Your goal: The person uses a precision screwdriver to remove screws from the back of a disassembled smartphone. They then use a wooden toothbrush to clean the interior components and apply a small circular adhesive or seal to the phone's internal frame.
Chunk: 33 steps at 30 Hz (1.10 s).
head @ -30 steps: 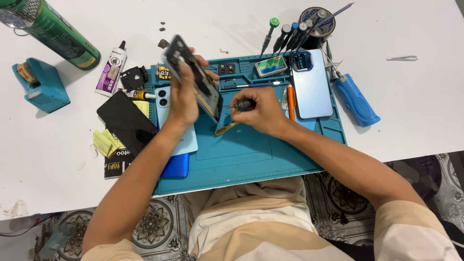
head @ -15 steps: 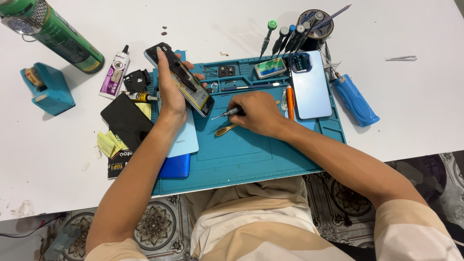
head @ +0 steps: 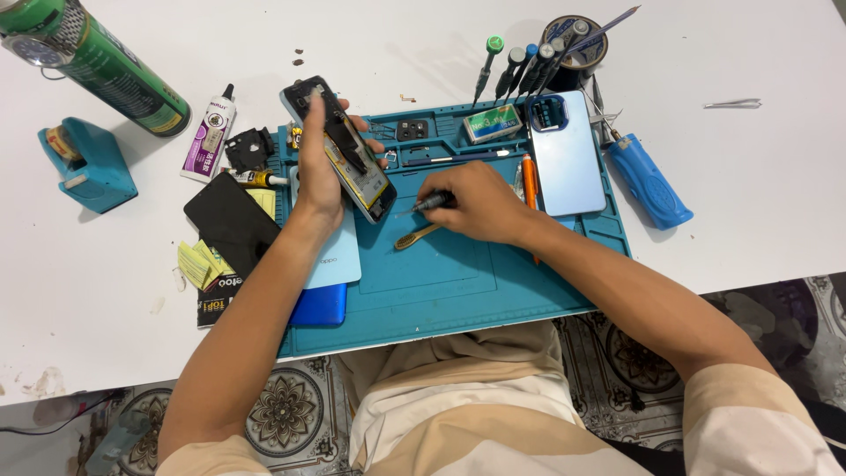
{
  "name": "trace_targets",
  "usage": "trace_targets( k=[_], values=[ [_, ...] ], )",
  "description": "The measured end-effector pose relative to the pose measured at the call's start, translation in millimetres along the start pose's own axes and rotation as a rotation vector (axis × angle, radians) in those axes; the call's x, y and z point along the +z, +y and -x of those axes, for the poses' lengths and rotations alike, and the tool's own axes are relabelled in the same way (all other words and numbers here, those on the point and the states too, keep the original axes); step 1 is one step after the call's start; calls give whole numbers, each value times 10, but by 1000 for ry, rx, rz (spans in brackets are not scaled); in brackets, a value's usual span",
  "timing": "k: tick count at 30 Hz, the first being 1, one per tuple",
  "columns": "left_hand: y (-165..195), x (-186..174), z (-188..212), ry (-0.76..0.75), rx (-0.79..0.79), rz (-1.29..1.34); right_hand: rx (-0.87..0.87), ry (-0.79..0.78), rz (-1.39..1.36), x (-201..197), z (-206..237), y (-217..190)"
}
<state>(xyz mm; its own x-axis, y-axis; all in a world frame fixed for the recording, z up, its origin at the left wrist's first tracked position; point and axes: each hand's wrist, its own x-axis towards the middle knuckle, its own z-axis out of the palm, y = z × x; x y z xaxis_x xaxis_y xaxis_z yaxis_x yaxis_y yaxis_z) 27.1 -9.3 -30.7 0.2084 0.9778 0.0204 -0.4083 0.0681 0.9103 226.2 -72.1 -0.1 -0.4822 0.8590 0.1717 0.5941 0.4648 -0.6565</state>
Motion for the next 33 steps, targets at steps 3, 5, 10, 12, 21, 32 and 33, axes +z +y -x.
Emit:
trace_targets(
  k=[3,5,10,12,21,32,33],
  values=[
    [2,-2,0,-32,0,-5,139,-10,-110,-34,10,15],
    [5,-3,-7,-43,12,-33,140,-7,-122,-62,16,41],
    [-1,2,-6,-53,25,-20,88,74,-177,-81,43,110],
    [2,6,-6,-45,22,-38,27,117,-218,-85,55,123],
    [-6,7,-3,-51,32,0,-26,150,-230,-53,111,99],
    [-38,-3,-2,-137,96,-42,-114,151,-243,-58,174,188],
    [-35,-7,0,-145,98,-41,-112,145,-242,-62,178,191]
  ],
)
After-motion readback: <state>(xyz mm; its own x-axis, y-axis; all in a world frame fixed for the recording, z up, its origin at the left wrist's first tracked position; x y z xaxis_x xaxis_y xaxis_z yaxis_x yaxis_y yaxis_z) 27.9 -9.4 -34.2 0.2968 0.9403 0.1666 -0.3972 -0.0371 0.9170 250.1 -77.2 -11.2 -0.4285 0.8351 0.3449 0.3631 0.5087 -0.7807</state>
